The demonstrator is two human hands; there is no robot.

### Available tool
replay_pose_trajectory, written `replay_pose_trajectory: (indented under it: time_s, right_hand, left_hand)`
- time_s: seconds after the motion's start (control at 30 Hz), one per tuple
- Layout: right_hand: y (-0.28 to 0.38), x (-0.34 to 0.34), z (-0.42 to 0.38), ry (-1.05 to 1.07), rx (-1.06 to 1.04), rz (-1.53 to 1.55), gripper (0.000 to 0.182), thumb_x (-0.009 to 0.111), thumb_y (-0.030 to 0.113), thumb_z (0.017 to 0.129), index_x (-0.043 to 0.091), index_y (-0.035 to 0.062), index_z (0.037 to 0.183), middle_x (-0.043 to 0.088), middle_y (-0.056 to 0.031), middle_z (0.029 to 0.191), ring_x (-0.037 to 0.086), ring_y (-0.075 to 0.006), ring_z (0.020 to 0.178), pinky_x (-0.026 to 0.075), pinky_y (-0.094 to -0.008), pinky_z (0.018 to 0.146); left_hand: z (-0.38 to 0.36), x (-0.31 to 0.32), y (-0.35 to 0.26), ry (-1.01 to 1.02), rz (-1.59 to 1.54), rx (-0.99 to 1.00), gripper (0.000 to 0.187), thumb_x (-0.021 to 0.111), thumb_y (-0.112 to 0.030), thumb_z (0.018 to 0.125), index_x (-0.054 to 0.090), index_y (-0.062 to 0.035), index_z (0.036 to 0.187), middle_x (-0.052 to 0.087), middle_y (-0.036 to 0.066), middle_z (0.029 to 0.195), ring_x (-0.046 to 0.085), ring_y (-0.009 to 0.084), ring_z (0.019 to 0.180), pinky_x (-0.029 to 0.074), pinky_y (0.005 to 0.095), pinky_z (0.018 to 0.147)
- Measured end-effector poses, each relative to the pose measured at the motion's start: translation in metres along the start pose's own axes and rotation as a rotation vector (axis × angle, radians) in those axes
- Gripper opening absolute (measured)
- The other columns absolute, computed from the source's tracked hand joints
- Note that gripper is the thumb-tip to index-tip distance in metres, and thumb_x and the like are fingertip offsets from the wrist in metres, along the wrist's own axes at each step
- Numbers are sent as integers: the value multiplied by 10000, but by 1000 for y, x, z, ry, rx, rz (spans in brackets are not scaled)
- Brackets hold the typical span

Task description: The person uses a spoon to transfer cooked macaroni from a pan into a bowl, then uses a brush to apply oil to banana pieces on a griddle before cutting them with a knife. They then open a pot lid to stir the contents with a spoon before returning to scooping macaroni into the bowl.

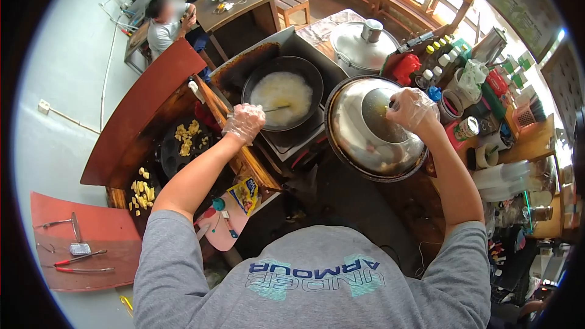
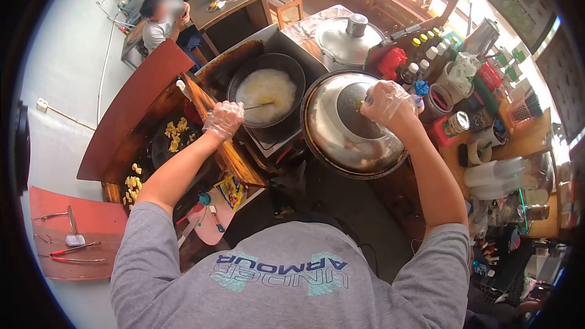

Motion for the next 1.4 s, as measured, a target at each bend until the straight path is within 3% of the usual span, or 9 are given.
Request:
replay_pose_trajectory:
  time_s: [0.23, 0.37, 0.47, 0.5, 0.53, 0.83, 1.03, 1.3, 1.4]
  right_hand:
    - [10, -12, -15, 62, -1, -30, 346, 670, 314, 767, 757, -3, 873, 726, -243, 909, 717, -395, 927, 561, -469, 881]
    - [7, -9, -23, -5, -41, -22, 351, 669, 311, 761, 760, -5, 884, 726, -246, 912, 718, -394, 922, 559, -466, 882]
    - [7, -11, -22, 20, -33, -28, 352, 666, 310, 764, 763, -4, 892, 727, -247, 904, 719, -391, 924, 557, -464, 885]
    - [4, -8, -20, 90, 16, -26, 396, 704, 326, 751, 757, 16, 992, 725, -237, 979, 706, -384, 973, 549, -461, 913]
    - [3, -5, -19, 162, 65, -20, 469, 742, 342, 737, 751, 36, 1092, 722, -227, 1053, 692, -378, 1022, 542, -458, 941]
    - [8, -5, -23, 247, 110, 24, 464, 729, 359, 736, 777, 51, 1079, 738, -224, 1038, 708, -372, 1018, 530, -455, 965]
    - [6, 2, -25, 226, 87, 47, 479, 722, 355, 735, 772, 49, 1101, 736, -228, 1054, 700, -373, 1038, 535, -447, 975]
    - [9, 4, -28, 239, 72, 17, 488, 715, 364, 743, 764, 57, 1119, 737, -213, 1073, 690, -368, 1070, 538, -453, 973]
    - [14, -2, -33, 76, -6, 54, 356, 672, 284, 757, 767, -16, 924, 720, -265, 901, 720, -402, 914, 571, -473, 879]
  left_hand:
    - [24, 30, 22, 46, 40, -245, 69, 647, -155, 875, 695, -107, 865, 731, 81, 796, 739, 237, 774, 591, 379, 675]
    - [28, 33, 33, 267, -119, -349, 186, 601, -156, 904, 774, -89, 889, 761, 125, 902, 760, 281, 846, 609, 402, 745]
    - [30, 48, 21, 245, -307, -525, 220, 572, -161, 933, 772, -71, 927, 758, 160, 936, 757, 321, 887, 611, 432, 785]
    - [31, 48, 13, 224, -369, -606, 298, 498, -166, 974, 775, -66, 931, 764, 159, 975, 754, 327, 950, 603, 444, 860]
    - [34, 41, 9, 278, -411, -604, 310, 482, -173, 981, 772, -65, 966, 760, 169, 1005, 751, 330, 954, 601, 439, 866]
    - [32, 2, -14, 222, -475, -479, 272, 527, -187, 955, 766, -62, 916, 754, 168, 963, 750, 333, 907, 603, 445, 812]
    - [14, -5, -33, 116, -288, -280, 153, 603, -151, 873, 733, -96, 815, 742, 121, 808, 751, 275, 790, 600, 395, 725]
    - [7, 3, -6, 79, -112, -269, 109, 615, -122, 865, 717, -94, 837, 741, 103, 787, 749, 240, 746, 587, 364, 661]
    - [13, 13, 11, 160, -65, -395, 145, 605, -130, 891, 732, -90, 836, 748, 109, 809, 759, 243, 775, 606, 362, 697]
Point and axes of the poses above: each hand's wrist, its own z-axis towards the middle knuckle, its own x-axis out of the palm, y = z × x, the point moved 1 cm from there along z, towards the middle knuckle
